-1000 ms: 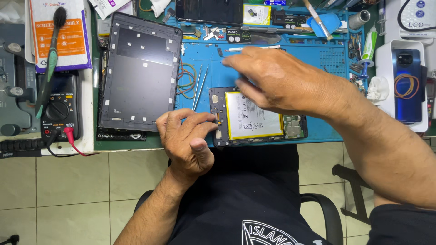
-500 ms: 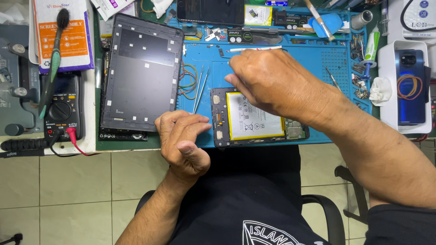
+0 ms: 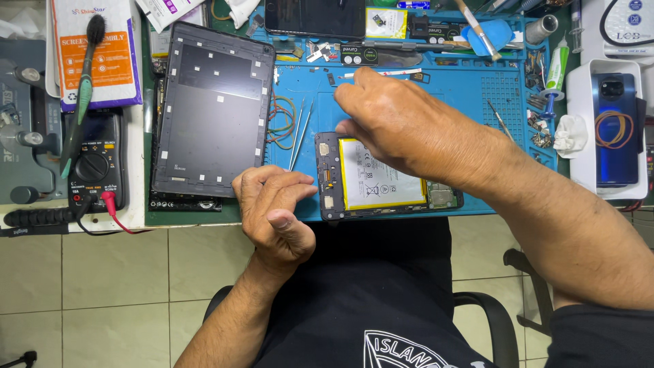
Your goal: The person installs a new battery into a disassembled tablet, aligns it within the chassis, and secures it by tightening screws with a screwdriver. The person also briefly lifts and repositions the tablet during the process.
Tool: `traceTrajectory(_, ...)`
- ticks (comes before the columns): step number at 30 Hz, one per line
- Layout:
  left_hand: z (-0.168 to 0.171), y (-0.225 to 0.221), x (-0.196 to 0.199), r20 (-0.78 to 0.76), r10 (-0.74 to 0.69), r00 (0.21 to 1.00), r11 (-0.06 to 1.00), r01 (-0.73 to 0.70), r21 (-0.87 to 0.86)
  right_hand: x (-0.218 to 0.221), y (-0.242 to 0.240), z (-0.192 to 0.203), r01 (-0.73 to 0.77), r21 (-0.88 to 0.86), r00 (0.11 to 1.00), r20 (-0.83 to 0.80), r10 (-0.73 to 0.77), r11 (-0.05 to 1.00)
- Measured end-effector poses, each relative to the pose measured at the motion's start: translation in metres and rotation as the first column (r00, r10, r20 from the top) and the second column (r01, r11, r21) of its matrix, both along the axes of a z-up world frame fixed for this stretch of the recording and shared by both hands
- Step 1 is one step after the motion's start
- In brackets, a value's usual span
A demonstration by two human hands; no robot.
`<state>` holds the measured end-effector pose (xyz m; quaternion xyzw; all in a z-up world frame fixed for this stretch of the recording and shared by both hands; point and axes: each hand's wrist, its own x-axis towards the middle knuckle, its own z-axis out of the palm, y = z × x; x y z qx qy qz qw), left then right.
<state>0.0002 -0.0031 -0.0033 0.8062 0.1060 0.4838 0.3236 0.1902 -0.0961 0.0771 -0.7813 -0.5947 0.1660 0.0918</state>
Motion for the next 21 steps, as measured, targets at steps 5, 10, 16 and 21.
traceTrajectory(5, 0.000, 0.000, 0.001, -0.008, 0.002, 1.000, 1.000, -0.002, 0.010, 0.016, -0.010, 0.007, -0.076, 0.261, 0.995, -0.041, 0.090, 0.962)
traceTrajectory(10, -0.001, 0.000, 0.000, -0.022, 0.010, 1.000, 1.000, -0.010, 0.021, 0.017, -0.048, 0.036, 0.424, 0.321, 0.886, -0.342, -0.313, 0.847)
traceTrajectory(16, -0.002, -0.001, -0.001, -0.035, 0.003, 0.999, 0.998, -0.001, 0.057, 0.031, -0.111, -0.025, 0.759, 0.463, 0.650, -0.590, -0.480, 0.458)
traceTrajectory(21, 0.000, -0.002, -0.002, -0.091, 0.020, 0.996, 0.998, -0.014, 0.061, 0.025, -0.123, -0.055, 0.862, 0.457, 0.498, -0.684, -0.533, 0.218)
